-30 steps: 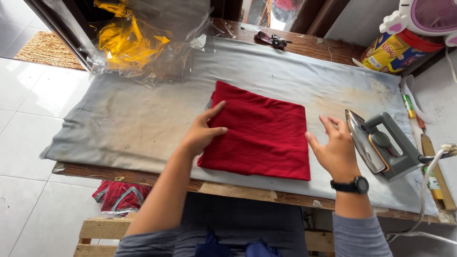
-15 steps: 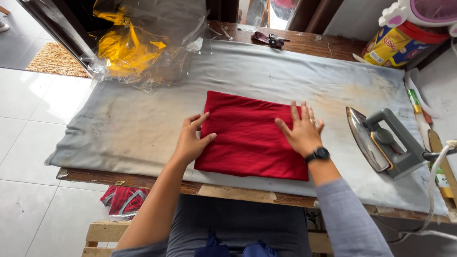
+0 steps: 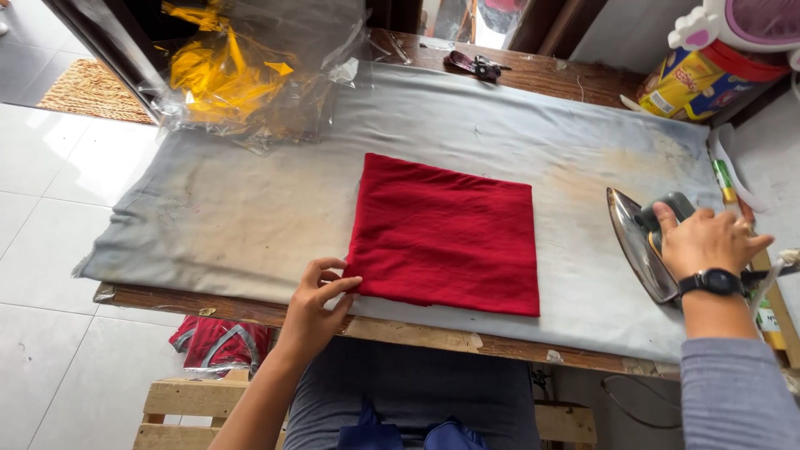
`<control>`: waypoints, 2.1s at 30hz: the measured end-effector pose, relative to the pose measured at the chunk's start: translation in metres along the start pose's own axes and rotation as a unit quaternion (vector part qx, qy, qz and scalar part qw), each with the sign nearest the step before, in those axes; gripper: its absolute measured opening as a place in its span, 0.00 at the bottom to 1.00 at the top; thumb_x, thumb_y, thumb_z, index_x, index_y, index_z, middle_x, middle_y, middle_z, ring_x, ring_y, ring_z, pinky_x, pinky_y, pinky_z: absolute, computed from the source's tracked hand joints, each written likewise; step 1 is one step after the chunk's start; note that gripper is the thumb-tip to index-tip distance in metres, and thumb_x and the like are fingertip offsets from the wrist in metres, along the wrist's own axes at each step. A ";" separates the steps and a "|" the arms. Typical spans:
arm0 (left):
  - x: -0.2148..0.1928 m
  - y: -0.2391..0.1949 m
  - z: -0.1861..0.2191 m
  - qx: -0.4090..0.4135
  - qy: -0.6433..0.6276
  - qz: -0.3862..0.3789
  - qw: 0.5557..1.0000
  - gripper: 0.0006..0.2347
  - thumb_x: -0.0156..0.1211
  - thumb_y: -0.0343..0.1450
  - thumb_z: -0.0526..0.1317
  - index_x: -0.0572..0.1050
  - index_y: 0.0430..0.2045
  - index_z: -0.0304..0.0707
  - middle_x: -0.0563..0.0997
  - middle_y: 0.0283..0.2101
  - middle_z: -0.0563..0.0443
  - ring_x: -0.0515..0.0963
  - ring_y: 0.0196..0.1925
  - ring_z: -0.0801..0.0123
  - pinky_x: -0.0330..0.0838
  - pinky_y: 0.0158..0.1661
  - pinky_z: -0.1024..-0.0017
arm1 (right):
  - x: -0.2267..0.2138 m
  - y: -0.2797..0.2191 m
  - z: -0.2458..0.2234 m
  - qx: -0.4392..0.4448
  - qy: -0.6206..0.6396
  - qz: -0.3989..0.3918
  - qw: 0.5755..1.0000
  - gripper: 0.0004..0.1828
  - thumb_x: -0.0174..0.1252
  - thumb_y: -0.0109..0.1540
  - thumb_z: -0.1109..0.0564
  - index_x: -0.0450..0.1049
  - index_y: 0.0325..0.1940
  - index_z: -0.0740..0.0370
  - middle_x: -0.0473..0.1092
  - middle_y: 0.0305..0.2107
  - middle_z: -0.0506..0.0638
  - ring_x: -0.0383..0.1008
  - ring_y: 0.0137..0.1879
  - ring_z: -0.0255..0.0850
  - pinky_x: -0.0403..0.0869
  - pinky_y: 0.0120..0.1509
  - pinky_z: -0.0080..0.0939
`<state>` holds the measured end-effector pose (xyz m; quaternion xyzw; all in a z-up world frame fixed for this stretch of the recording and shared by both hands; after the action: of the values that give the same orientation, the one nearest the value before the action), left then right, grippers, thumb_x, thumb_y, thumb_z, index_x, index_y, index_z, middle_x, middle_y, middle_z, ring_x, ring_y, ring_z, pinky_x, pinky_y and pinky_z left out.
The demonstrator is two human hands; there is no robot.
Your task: The person irons a red t-shirt on an ironing board, smoothing the body, sleeves, and collar. They fold the shirt neatly and place it into a clear plastic bag.
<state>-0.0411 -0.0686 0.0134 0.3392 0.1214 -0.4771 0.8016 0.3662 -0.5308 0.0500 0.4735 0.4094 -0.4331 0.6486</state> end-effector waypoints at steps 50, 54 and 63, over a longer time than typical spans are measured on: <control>-0.007 -0.018 -0.003 0.071 0.026 0.198 0.977 0.09 0.64 0.60 0.23 0.82 0.23 0.40 0.75 0.32 0.54 0.81 0.29 0.66 0.81 0.33 0.71 | -0.126 -0.145 -0.307 -0.398 0.152 0.092 0.900 0.39 0.51 0.54 0.13 0.68 0.38 0.50 0.74 0.26 0.48 0.81 0.36 0.51 0.78 0.43 0.50; -0.005 -0.018 -0.006 0.058 0.014 0.188 0.980 0.09 0.65 0.58 0.23 0.83 0.22 0.39 0.76 0.30 0.53 0.81 0.28 0.65 0.81 0.33 0.70 | -0.118 -0.185 -0.247 -0.475 0.143 0.182 0.849 0.36 0.55 0.53 0.15 0.70 0.33 0.47 0.71 0.21 0.44 0.78 0.29 0.43 0.76 0.39 0.42; -0.003 -0.021 -0.007 0.052 0.014 0.164 0.985 0.09 0.63 0.61 0.23 0.82 0.25 0.39 0.75 0.33 0.52 0.79 0.32 0.68 0.77 0.34 0.74 | -0.060 -0.046 -0.131 -0.112 0.071 0.032 0.991 0.49 0.41 0.59 0.09 0.73 0.39 0.57 0.78 0.28 0.58 0.82 0.36 0.57 0.77 0.37 0.55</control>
<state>-0.0590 -0.0687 0.0006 0.4027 0.0499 -0.3396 0.8485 0.2898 -0.4021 0.0658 0.4404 0.4849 -0.3287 0.6804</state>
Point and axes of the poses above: each hand's wrist, its own y-axis towards the middle knuckle, its own x-axis out of the palm, z = x × y, the point moved 6 cm from there along y, towards the middle knuckle
